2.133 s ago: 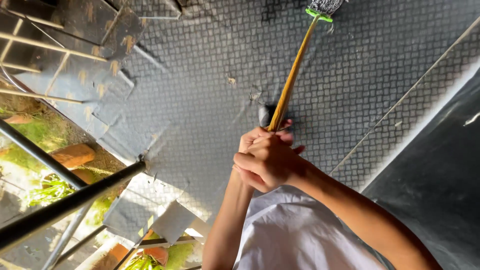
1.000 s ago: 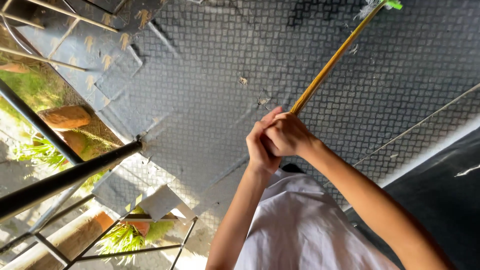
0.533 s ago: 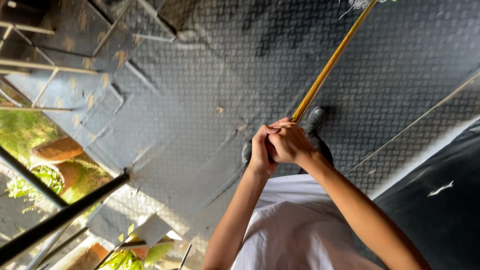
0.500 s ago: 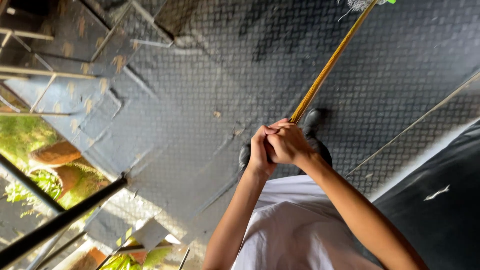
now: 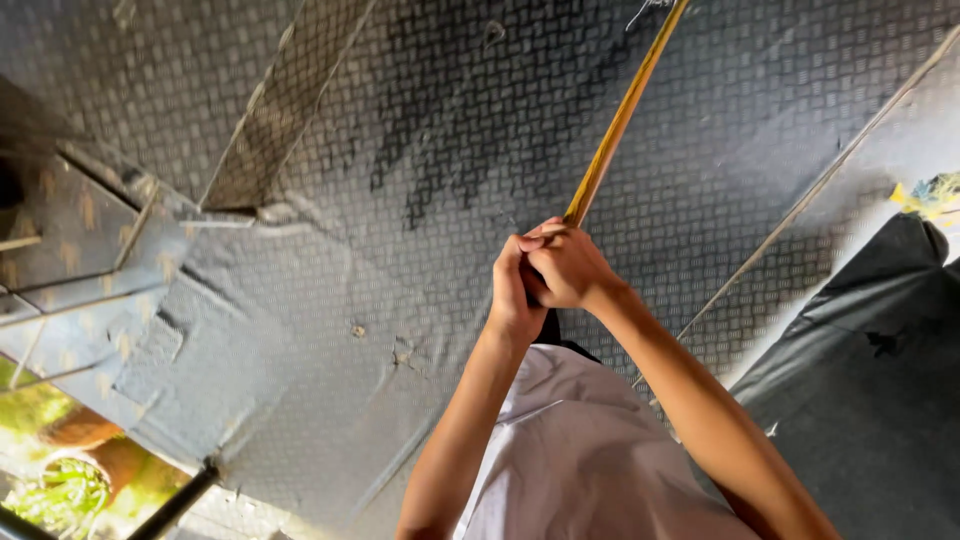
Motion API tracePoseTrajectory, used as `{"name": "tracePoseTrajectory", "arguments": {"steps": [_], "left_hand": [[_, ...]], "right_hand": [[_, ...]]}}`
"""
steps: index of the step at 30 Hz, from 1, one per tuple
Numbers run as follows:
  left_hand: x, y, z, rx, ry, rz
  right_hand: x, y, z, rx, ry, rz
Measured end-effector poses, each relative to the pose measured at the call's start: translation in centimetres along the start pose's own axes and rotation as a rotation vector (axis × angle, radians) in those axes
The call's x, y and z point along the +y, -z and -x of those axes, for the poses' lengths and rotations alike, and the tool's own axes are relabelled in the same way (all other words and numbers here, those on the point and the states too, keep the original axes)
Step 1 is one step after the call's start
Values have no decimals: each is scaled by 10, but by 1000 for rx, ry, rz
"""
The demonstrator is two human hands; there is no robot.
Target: Mop the diamond-plated floor of a performance stage area.
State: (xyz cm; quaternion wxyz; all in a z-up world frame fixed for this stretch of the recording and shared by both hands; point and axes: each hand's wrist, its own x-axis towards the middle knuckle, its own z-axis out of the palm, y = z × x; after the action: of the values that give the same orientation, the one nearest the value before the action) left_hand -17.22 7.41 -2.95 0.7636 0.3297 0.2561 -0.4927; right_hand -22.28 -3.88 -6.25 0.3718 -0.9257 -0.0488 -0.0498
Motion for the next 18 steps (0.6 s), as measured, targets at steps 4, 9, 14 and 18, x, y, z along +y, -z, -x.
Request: {"name": "tracePoseTrajectory", "arguments": {"steps": [4, 9, 14, 18], "left_hand": [[6, -56, -61, -35, -31, -43], [-3, -131, -157, -94, -84, -27], [11, -232, -207, -18, 20, -92], [4, -276, -259, -40, -62, -14]], "right_hand": [[67, 45, -27, -33, -49, 16], [155, 129, -56, -70, -81, 3], [226, 207, -86, -22, -18, 15], [271, 258, -115, -78, 11, 2]]}}
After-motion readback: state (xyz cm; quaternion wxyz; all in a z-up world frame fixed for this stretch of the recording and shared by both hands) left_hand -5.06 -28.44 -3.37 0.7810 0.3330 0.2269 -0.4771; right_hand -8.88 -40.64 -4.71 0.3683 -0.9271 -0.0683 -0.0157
